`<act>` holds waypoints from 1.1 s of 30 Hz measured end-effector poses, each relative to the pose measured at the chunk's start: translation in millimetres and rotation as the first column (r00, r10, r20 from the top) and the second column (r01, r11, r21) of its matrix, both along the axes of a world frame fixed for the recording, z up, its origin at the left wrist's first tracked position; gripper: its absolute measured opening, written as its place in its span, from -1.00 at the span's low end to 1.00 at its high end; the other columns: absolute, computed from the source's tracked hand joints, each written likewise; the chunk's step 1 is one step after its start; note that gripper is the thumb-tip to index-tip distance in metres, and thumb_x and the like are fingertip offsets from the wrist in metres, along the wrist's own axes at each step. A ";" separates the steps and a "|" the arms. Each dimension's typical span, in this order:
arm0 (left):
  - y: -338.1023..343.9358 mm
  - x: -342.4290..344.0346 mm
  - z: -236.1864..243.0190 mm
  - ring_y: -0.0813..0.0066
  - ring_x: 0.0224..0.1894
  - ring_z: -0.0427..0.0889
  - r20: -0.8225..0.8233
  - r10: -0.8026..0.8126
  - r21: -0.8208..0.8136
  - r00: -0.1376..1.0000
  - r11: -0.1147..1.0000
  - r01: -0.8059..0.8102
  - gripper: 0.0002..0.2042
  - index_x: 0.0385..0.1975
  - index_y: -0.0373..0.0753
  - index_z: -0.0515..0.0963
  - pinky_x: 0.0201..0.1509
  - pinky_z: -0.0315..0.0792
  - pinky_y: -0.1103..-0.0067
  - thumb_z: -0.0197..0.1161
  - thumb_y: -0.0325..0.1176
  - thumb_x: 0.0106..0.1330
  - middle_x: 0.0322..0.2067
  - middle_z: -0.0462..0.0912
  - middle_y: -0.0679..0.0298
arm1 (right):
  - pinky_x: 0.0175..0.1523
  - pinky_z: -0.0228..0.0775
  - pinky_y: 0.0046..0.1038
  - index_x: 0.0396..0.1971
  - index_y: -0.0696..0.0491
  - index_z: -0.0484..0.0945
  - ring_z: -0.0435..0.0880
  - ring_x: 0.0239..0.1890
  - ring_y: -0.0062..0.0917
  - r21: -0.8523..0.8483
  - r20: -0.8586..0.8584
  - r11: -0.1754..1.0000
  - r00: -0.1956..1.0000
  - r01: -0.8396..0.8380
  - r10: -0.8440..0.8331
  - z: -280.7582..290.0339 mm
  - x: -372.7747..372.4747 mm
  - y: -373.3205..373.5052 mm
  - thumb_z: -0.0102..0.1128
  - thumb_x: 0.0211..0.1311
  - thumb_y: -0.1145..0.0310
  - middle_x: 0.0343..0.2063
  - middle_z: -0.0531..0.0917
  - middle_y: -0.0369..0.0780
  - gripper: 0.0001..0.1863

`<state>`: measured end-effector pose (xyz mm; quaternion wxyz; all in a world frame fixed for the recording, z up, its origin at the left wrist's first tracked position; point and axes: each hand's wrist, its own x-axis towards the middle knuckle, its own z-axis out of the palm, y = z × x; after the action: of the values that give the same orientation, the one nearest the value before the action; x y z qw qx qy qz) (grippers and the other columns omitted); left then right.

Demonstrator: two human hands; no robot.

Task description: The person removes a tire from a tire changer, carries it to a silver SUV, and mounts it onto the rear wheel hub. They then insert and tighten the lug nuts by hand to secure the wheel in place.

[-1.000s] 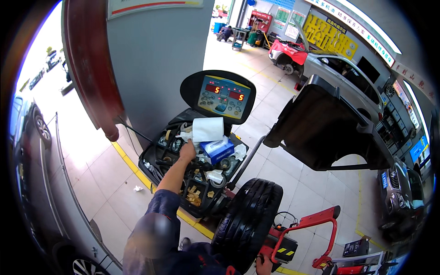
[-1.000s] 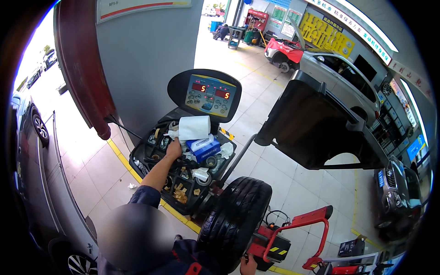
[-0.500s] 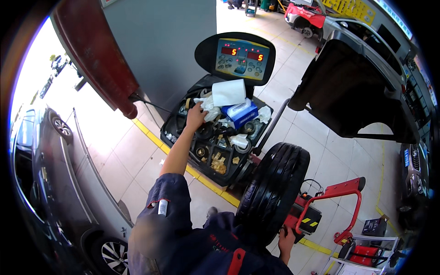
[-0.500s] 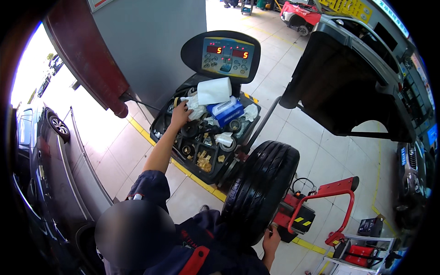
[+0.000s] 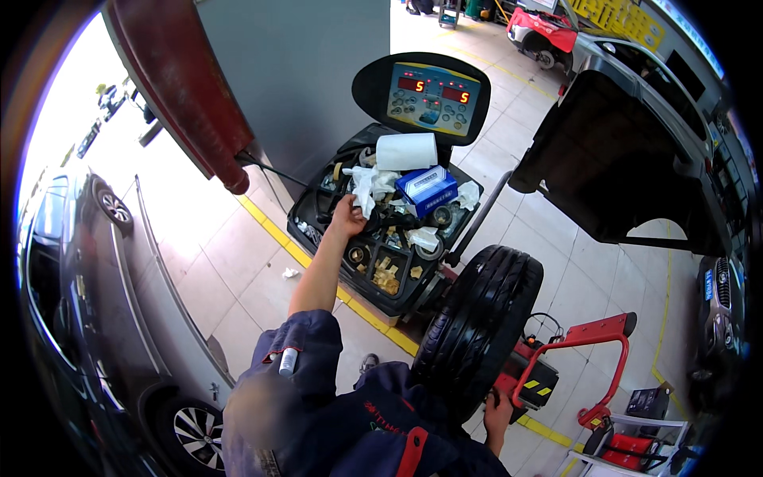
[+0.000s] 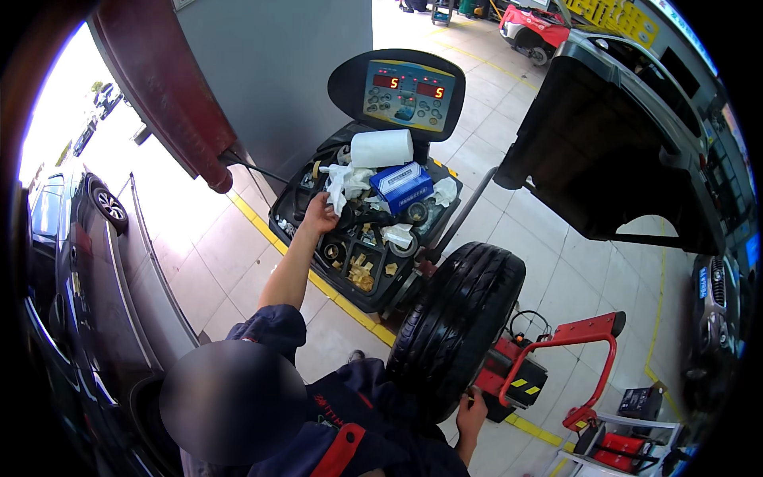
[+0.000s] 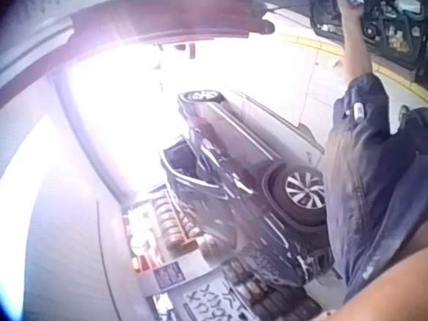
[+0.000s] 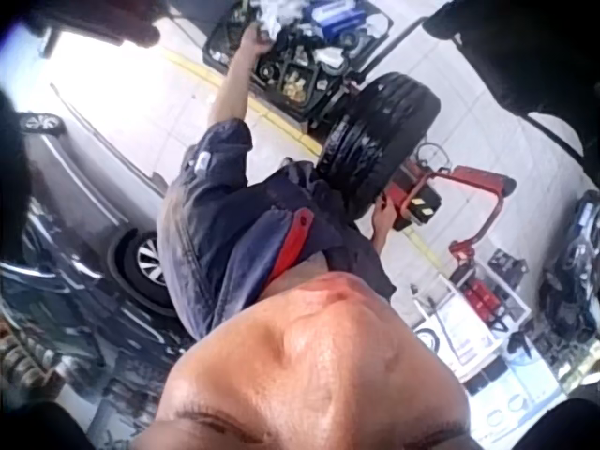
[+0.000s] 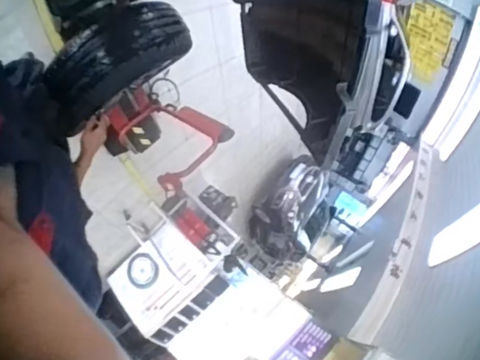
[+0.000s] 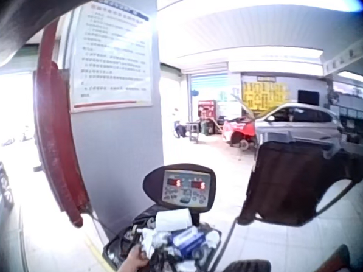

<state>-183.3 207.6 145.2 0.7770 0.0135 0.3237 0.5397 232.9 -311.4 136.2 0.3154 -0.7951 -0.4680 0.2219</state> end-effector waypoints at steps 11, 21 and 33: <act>23.2 30.3 60.1 0.53 -0.39 0.37 0.518 -0.325 0.468 0.791 0.882 0.056 -0.61 -0.03 -0.22 0.50 -0.50 0.34 0.72 0.09 -0.03 0.36 -0.36 0.42 0.28 | -0.19 0.50 -0.35 -0.08 0.18 0.55 0.69 -0.32 -0.24 0.007 -0.015 1.000 1.000 -0.004 0.004 7.5 -1.7 6.4 0.16 0.20 0.44 -0.34 0.67 -0.03 -0.71; -56.8 99.0 43.0 0.52 -0.60 0.15 0.323 -0.401 0.172 0.857 0.916 0.364 -0.21 -0.43 -0.19 0.40 -0.57 0.09 0.60 -0.52 0.48 0.25 -0.59 0.23 0.34 | -0.16 0.50 -0.32 -0.12 0.18 0.57 0.69 -0.32 -0.20 0.021 -0.024 0.997 0.997 0.068 -0.067 -13.7 2.8 -3.7 0.18 0.19 0.40 -0.34 0.67 -0.02 -0.73; -99.1 70.6 101.1 0.57 -0.28 0.40 0.132 -0.200 0.482 0.971 0.869 0.113 -0.71 0.04 -0.04 0.48 -0.40 0.39 0.72 0.14 -0.14 0.40 -0.23 0.45 0.35 | -0.19 0.51 -0.32 -0.12 0.15 0.59 0.70 -0.34 -0.23 0.027 -0.005 0.999 0.999 0.043 -0.043 -1.9 2.6 -3.6 0.17 0.21 0.34 -0.35 0.67 -0.04 -0.71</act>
<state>-112.7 108.5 246.2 0.8172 0.1800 0.1102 0.5363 235.5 -315.1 134.4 0.3319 -0.8001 -0.4531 0.2106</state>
